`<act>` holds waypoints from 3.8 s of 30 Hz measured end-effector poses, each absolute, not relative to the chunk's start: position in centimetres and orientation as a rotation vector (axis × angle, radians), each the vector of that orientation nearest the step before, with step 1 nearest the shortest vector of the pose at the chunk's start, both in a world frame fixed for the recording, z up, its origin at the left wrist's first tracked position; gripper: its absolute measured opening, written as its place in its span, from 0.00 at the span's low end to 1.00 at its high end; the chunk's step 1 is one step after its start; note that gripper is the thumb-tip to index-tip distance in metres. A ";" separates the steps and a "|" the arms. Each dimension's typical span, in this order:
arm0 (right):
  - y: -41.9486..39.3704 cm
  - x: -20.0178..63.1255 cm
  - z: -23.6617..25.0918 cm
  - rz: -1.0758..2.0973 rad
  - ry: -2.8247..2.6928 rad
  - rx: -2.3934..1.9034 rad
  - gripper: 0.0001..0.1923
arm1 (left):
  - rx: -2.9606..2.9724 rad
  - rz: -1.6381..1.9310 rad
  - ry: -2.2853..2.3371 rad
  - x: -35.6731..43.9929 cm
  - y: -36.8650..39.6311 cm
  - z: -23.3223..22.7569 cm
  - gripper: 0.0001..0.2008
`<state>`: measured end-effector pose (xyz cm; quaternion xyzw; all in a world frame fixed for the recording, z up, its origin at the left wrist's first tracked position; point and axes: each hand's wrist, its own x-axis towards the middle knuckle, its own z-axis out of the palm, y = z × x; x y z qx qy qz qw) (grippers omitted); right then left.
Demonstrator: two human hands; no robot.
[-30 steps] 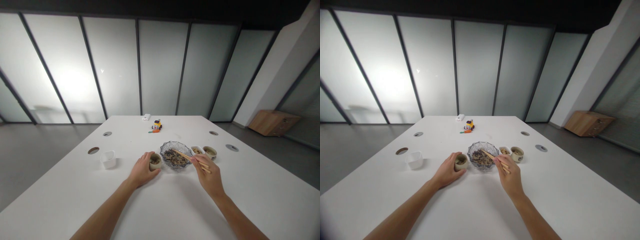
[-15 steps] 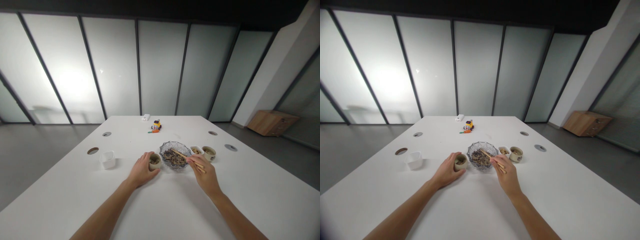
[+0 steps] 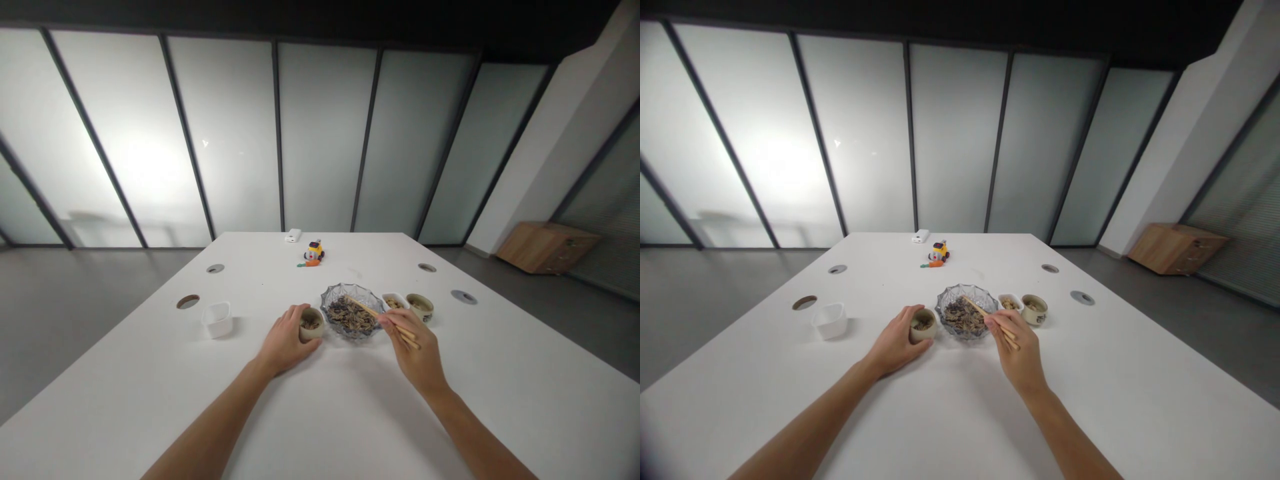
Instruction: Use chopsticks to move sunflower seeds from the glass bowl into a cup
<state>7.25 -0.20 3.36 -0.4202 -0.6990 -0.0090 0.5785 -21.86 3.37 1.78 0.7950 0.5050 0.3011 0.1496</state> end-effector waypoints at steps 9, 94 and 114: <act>-0.2 7.1 3.3 0.008 -1.641 -0.984 0.10 | 2.283 0.879 1.445 -21.8 3.3 1.7 0.32; -0.6 7.0 4.6 0.186 -1.424 -0.985 0.12 | 2.279 0.867 1.462 -21.7 3.1 1.9 0.32; -0.1 8.2 4.0 0.061 -1.522 -1.049 0.11 | 2.290 0.901 1.442 -21.7 3.5 1.2 0.32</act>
